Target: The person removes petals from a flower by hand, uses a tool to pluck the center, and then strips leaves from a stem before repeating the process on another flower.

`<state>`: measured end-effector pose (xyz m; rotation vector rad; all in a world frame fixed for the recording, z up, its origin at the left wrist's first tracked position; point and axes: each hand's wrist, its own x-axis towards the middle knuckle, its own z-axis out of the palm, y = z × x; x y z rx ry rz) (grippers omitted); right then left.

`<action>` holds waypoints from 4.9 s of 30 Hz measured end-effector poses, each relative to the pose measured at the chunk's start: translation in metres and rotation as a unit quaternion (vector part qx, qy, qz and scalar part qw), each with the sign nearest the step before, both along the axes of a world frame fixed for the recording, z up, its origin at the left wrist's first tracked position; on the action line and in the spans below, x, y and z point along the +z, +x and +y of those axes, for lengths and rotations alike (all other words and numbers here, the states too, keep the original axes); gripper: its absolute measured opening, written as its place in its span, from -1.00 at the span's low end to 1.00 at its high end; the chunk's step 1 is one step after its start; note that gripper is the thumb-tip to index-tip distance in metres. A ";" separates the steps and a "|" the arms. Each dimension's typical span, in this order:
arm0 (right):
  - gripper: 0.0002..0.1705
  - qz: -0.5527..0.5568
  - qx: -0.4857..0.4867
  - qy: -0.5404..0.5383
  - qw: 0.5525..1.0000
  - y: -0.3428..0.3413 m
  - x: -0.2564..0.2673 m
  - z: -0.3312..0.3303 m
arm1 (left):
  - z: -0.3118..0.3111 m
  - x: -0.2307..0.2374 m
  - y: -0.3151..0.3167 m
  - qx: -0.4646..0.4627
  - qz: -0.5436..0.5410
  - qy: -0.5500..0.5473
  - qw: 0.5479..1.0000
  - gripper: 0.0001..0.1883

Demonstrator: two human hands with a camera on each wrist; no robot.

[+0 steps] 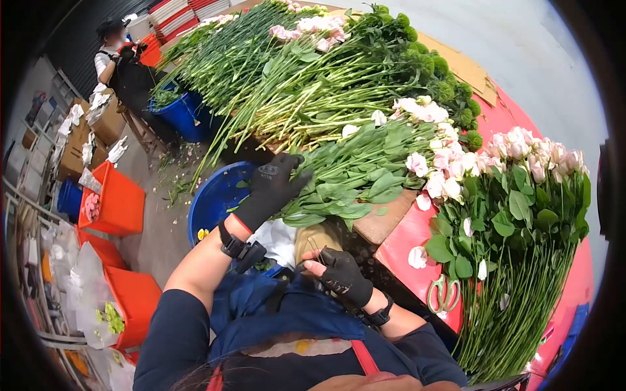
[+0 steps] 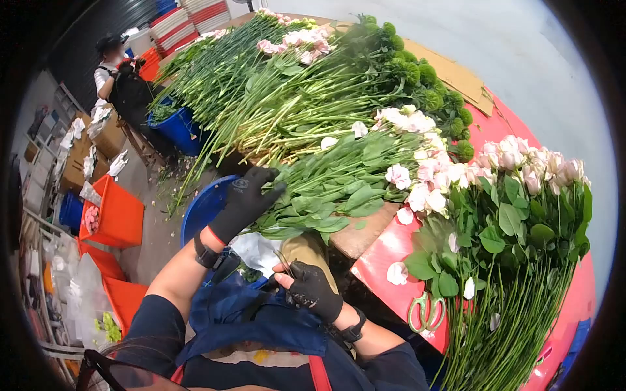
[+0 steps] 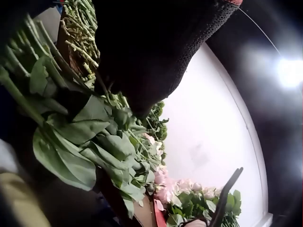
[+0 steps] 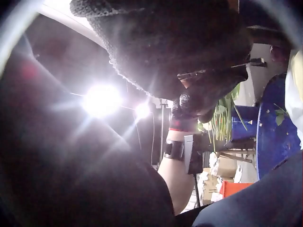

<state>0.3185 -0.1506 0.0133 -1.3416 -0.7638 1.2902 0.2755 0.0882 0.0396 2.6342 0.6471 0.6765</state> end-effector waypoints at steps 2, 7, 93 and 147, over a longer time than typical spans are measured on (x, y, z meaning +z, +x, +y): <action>-0.63 -0.003 0.006 -0.015 1.000 -0.002 0.005 -0.001 | -0.002 0.005 -0.006 -0.044 0.078 0.039 0.995 -0.71; -0.64 -0.024 0.015 -0.021 0.999 -0.012 0.016 -0.002 | 0.010 -0.030 -0.001 -0.014 0.095 0.079 0.992 -0.71; -0.81 -0.038 -0.086 0.253 0.963 -0.133 0.111 0.139 | -0.054 -0.016 -0.257 -0.016 -0.201 -0.259 0.945 -0.61; -0.81 -0.165 -0.199 0.266 0.929 -0.072 0.072 0.107 | -0.070 -0.061 -0.236 0.069 -0.219 -0.471 0.852 -0.68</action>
